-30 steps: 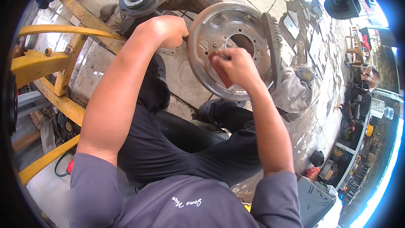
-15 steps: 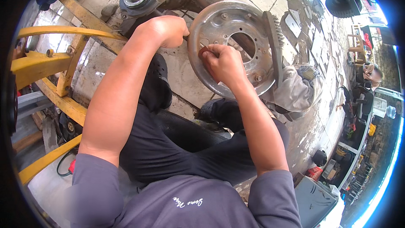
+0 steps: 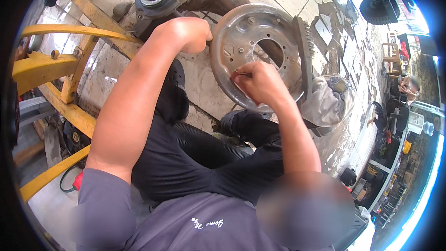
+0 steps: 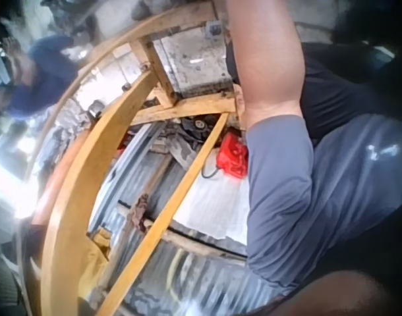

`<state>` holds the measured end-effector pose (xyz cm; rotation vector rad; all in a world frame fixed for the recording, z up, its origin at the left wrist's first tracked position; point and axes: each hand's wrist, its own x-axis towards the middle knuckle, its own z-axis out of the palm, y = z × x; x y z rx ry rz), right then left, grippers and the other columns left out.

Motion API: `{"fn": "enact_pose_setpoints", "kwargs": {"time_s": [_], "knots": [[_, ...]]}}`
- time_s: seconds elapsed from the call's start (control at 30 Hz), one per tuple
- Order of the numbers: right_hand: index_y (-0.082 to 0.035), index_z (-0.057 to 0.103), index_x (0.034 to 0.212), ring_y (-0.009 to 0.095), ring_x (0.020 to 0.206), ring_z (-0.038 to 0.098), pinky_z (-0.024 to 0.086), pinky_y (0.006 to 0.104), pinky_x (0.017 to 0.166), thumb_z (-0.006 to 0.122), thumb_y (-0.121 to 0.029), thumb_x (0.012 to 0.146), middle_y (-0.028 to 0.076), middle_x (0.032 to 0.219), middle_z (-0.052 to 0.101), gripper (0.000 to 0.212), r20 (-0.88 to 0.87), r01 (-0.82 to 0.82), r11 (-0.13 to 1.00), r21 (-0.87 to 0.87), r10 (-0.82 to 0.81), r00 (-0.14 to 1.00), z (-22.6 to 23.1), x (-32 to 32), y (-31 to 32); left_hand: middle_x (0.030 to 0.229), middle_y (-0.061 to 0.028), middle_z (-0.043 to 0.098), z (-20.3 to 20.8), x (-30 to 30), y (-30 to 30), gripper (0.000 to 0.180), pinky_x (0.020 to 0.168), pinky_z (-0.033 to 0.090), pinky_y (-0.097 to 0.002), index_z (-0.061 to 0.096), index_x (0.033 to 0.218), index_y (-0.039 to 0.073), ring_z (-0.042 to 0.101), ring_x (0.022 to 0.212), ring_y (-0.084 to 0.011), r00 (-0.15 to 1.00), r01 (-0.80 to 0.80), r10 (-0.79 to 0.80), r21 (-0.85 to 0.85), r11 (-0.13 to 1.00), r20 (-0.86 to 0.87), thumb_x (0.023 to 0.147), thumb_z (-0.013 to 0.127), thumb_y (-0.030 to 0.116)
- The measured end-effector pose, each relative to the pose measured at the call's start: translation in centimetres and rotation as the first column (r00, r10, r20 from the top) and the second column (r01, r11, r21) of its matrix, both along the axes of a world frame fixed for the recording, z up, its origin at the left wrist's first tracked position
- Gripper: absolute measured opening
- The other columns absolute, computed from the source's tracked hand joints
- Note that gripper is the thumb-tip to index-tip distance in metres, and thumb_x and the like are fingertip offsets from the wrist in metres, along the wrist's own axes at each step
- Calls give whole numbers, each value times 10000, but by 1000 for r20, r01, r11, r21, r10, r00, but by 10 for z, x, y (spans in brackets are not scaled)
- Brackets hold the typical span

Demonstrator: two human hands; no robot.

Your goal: The person scrubs a metal brake drum attached to a vehicle axle assembly using a sanding pad. The person rotates the drum and scrubs different sections of the surface.

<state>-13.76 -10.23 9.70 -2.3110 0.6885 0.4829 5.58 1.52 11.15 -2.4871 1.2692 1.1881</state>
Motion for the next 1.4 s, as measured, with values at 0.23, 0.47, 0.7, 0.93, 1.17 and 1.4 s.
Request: {"fn": "enact_pose_setpoints", "kwargs": {"time_s": [0.23,0.47,0.7,0.93,1.17,1.4], "knots": [[-59,764,1031,363,844,713,540,435,772,711,-174,863,214,878,722,210,423,52,989,-140,12,906,-27,18,14,1349,-97,637,-3,-1,-7,505,1003,519,-401,626,1363,146,624,1212,-292,997,78,-78,7,997,-9,901,490,-9],[-51,761,1007,278,680,703,543,391,678,684,-157,886,189,783,706,179,283,-16,993,-119,50,958,-2,8,-1,1303,-103,662,5,-3,-4,454,968,533,-403,668,1295,132,639,1183,-295,1000,31,-31,33,999,-4,890,517,-8],[-34,747,1061,262,799,718,543,378,774,706,-195,894,197,888,731,236,79,156,987,-25,-154,985,1,28,15,1176,-161,709,11,-7,-7,347,871,557,-420,731,1161,75,683,1084,-326,1000,13,-13,-31,999,0,866,562,5],[-38,755,1026,187,506,650,520,335,555,659,-160,902,141,683,686,199,457,131,975,-178,-36,889,-14,22,-6,1182,-156,707,16,-8,-5,331,866,558,-423,730,1146,57,684,1074,-326,1000,21,-21,-39,999,4,863,568,2],[-73,748,1104,278,757,714,549,391,775,657,-144,892,199,804,718,241,43,-26,999,-29,27,999,-1,6,-1,1246,-130,686,16,-4,-3,379,913,543,-410,699,1234,91,661,1130,-312,1000,2,-2,31,1000,-9,892,551,23],[-44,758,1068,317,847,727,548,399,810,693,-186,883,214,923,732,242,192,127,990,-63,-113,975,-5,23,0,1339,-84,645,3,-3,-5,473,966,534,-408,647,1330,151,640,1178,-295,999,37,-36,33,999,-14,899,524,2]]}}
